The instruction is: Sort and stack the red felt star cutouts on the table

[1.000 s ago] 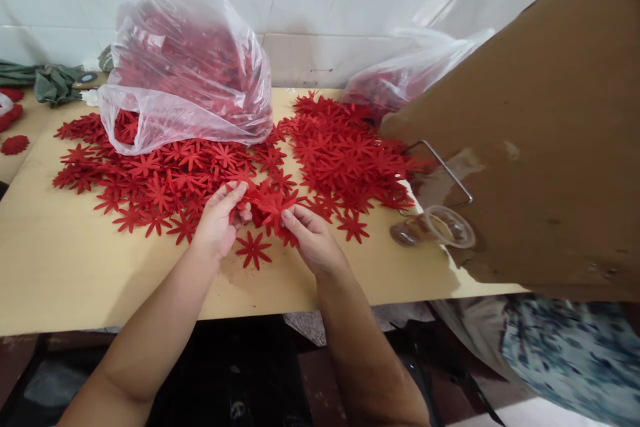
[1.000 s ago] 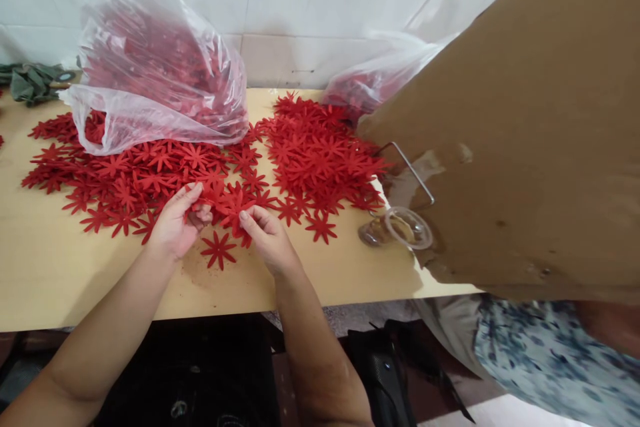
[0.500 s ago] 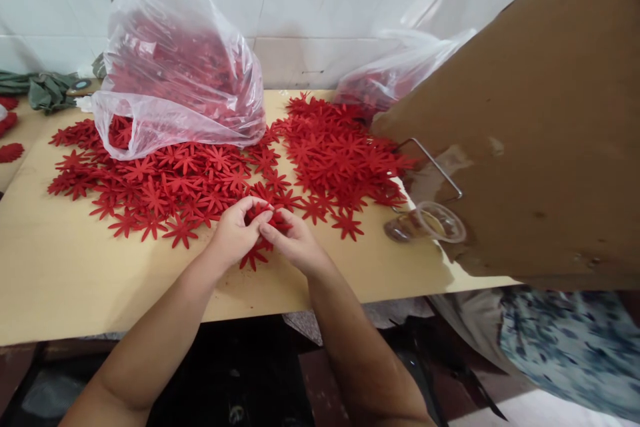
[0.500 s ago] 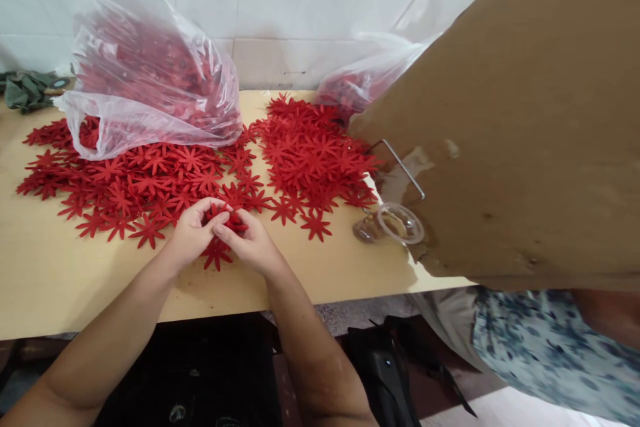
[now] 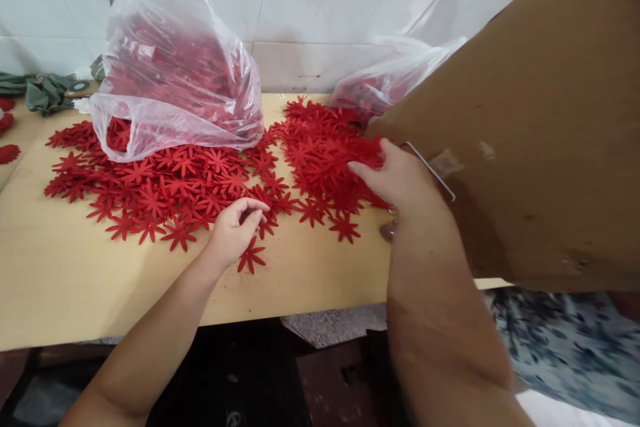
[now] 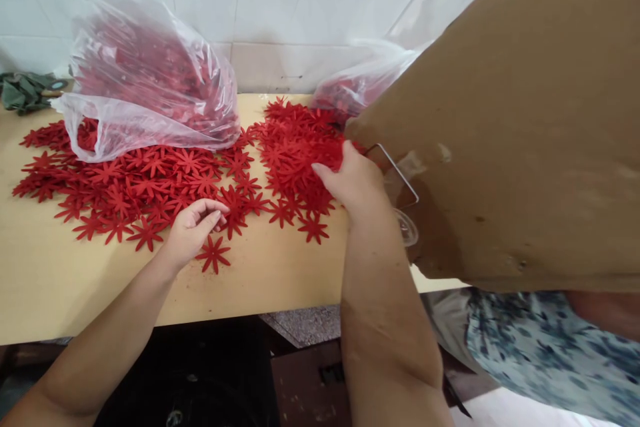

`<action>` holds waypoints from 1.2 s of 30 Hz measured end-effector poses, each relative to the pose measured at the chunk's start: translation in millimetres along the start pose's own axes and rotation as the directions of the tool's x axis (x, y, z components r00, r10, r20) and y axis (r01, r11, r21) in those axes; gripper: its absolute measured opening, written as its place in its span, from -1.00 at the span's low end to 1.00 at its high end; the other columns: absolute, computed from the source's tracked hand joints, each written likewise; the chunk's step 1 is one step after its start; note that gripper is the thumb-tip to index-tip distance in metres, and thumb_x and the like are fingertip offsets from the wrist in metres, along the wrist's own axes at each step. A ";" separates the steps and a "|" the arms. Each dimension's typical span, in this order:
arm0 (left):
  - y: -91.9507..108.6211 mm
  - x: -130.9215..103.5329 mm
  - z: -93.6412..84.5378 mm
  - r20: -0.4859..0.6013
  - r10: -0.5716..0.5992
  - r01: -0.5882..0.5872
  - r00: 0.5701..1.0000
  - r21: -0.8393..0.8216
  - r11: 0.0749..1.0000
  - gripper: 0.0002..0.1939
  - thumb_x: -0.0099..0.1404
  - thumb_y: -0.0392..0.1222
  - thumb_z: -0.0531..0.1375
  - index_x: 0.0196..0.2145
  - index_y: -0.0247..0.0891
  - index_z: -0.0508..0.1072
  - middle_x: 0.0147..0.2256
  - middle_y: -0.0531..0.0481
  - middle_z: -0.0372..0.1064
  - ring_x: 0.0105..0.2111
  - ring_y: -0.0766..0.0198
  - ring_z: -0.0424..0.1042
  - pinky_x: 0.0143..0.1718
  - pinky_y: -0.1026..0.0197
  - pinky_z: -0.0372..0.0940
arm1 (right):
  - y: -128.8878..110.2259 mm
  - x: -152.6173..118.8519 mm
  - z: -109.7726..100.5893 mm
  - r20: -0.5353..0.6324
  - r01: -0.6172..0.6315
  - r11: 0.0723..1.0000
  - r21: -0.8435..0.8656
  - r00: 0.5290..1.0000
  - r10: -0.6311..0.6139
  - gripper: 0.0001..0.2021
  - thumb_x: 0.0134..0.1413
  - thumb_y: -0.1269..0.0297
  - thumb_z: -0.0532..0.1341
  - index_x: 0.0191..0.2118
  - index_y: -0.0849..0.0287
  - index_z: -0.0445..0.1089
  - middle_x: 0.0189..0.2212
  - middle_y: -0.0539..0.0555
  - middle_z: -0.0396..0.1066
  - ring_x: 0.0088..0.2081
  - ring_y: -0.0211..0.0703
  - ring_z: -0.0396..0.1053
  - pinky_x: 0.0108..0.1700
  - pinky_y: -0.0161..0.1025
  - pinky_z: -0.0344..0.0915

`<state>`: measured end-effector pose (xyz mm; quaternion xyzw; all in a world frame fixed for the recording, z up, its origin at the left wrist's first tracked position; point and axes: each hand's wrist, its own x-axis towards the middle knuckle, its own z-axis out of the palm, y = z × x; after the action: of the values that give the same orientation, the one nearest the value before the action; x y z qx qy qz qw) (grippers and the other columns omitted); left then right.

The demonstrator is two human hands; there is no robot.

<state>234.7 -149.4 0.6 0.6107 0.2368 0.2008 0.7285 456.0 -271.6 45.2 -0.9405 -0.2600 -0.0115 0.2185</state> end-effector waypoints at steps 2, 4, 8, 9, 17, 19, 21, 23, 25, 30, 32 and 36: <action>1.2 0.2 -0.7 -0.001 -0.004 0.004 1.000 -0.006 1.000 -0.88 0.15 -0.38 0.06 -0.41 -0.31 0.38 -0.54 0.08 0.28 -0.51 0.44 0.25 -0.41 0.33 0.19 | -1.6 3.6 -10.2 -0.024 -0.088 0.983 -0.160 0.996 0.085 -0.42 -0.03 0.19 0.21 0.11 0.31 0.10 0.03 0.45 0.21 0.02 0.29 0.24 -0.01 0.12 0.19; 3.5 0.3 -2.1 -0.030 0.001 -0.003 1.000 -0.041 0.999 -0.88 0.14 -0.38 0.06 -0.42 -0.31 0.39 -0.53 0.08 0.29 -0.51 0.45 0.26 -0.41 0.33 0.20 | -5.4 -2.0 -10.0 -0.062 -0.091 0.983 -0.157 0.995 0.083 -0.45 0.01 0.21 0.18 0.12 0.30 0.10 0.03 0.43 0.22 0.03 0.28 0.24 0.00 0.13 0.18; 9.2 0.2 -7.1 -0.141 0.025 -0.045 0.990 -0.141 0.989 -0.88 0.15 -0.31 0.06 -0.40 -0.29 0.40 -0.51 0.08 0.31 -0.54 0.46 0.24 -0.43 0.34 0.19 | -22.3 -33.8 21.2 -0.013 0.236 0.960 0.153 0.971 -0.237 -0.73 0.03 0.25 0.16 -0.12 0.19 0.34 -0.23 0.20 0.42 -0.20 0.04 0.38 -0.10 0.02 0.28; 10.4 0.2 -8.5 -0.169 0.018 -0.047 0.985 -0.166 0.985 -0.88 0.16 -0.29 0.06 -0.40 -0.28 0.41 -0.51 0.08 0.32 -0.55 0.47 0.24 -0.44 0.34 0.18 | -29.4 -44.1 32.5 0.010 0.372 0.905 0.204 0.924 -0.382 -0.74 0.01 0.22 0.19 -0.15 0.18 0.36 -0.24 0.19 0.41 -0.19 0.02 0.37 -0.10 -0.01 0.28; 11.9 1.0 -11.7 -0.231 -0.028 -0.026 0.973 -0.229 0.973 -0.88 0.14 -0.31 0.06 -0.45 -0.28 0.40 -0.53 0.09 0.30 -0.56 0.47 0.22 -0.45 0.34 0.16 | -69.5 -80.7 83.8 0.109 0.525 0.841 0.132 0.835 -0.539 -0.65 -0.18 0.29 0.32 -0.19 0.26 0.36 -0.26 0.25 0.34 -0.17 0.10 0.28 -0.15 -0.01 0.24; 12.3 0.6 -11.1 -0.224 -0.032 -0.022 0.974 -0.237 0.971 -0.88 0.14 -0.32 0.06 -0.45 -0.28 0.40 -0.53 0.09 0.30 -0.56 0.48 0.22 -0.45 0.35 0.17 | -65.0 -77.1 83.2 0.128 0.475 0.845 0.247 0.848 -0.514 -0.75 -0.12 0.32 0.27 -0.22 0.22 0.38 -0.30 0.19 0.38 -0.23 0.01 0.32 -0.17 -0.07 0.26; 12.7 0.0 -10.5 -0.210 -0.035 -0.017 0.977 -0.241 0.970 -0.88 0.14 -0.32 0.06 -0.45 -0.28 0.40 -0.53 0.09 0.30 -0.56 0.48 0.22 -0.44 0.35 0.17 | -58.7 -74.1 81.6 0.120 0.409 0.835 0.367 0.870 -0.479 -0.84 -0.05 0.32 0.20 -0.27 0.19 0.40 -0.34 0.14 0.41 -0.30 -0.07 0.34 -0.22 -0.12 0.27; 11.9 0.0 -10.0 -0.195 -0.026 -0.020 0.980 -0.227 0.974 -0.88 0.14 -0.32 0.06 -0.44 -0.29 0.40 -0.53 0.09 0.30 -0.56 0.47 0.22 -0.42 0.34 0.19 | -54.1 -73.0 80.2 0.081 0.332 0.809 0.486 0.904 -0.420 -0.87 -0.01 0.31 0.15 -0.33 0.17 0.41 -0.39 0.10 0.42 -0.37 -0.13 0.35 -0.28 -0.16 0.27; 8.9 1.1 -9.8 -0.183 -0.002 -0.034 0.983 -0.192 0.981 -0.88 0.15 -0.31 0.06 -0.42 -0.29 0.41 -0.52 0.07 0.31 -0.53 0.45 0.25 -0.38 0.32 0.22 | -53.2 -73.1 78.5 0.041 0.262 0.758 0.597 0.934 -0.355 -0.88 -0.01 0.29 0.14 -0.37 0.17 0.40 -0.44 0.07 0.41 -0.42 -0.17 0.34 -0.33 -0.19 0.27; -5.8 7.9 -10.8 -0.190 0.116 -0.113 0.975 0.024 0.993 -0.81 0.14 -0.27 0.11 -0.26 -0.29 0.41 -0.26 -0.06 0.37 -0.27 0.32 0.34 -0.13 0.20 0.24 | -61.7 -73.9 71.6 -0.013 0.130 0.581 0.803 0.979 -0.202 -0.86 -0.11 0.21 0.23 -0.42 0.15 0.36 -0.49 0.03 0.40 -0.46 -0.22 0.32 -0.36 -0.23 0.29; -9.7 9.7 -11.3 -0.191 0.182 -0.154 0.965 0.154 0.976 -0.74 0.12 -0.24 0.15 -0.20 -0.29 0.40 -0.15 -0.11 0.32 -0.14 0.25 0.31 -0.02 0.14 0.18 | -65.1 -74.5 69.9 0.027 0.074 0.516 0.853 0.982 -0.185 -0.83 -0.16 0.18 0.27 -0.44 0.15 0.34 -0.51 0.01 0.39 -0.47 -0.24 0.31 -0.35 -0.24 0.29; -10.2 9.2 -10.8 -0.176 0.260 -0.202 0.949 0.293 0.935 -0.61 0.07 -0.14 0.22 -0.12 -0.29 0.38 -0.09 -0.15 0.27 -0.02 0.18 0.25 0.10 0.07 0.07 | -69.1 -78.5 70.9 0.124 -0.024 0.429 0.903 0.971 -0.206 -0.75 -0.23 0.11 0.30 -0.44 0.14 0.33 -0.50 -0.01 0.36 -0.47 -0.28 0.28 -0.36 -0.27 0.27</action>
<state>235.9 -137.3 -11.9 0.7033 0.2645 0.3150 0.5798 347.4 -226.8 -1.5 -0.6593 -0.2989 0.2187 0.6543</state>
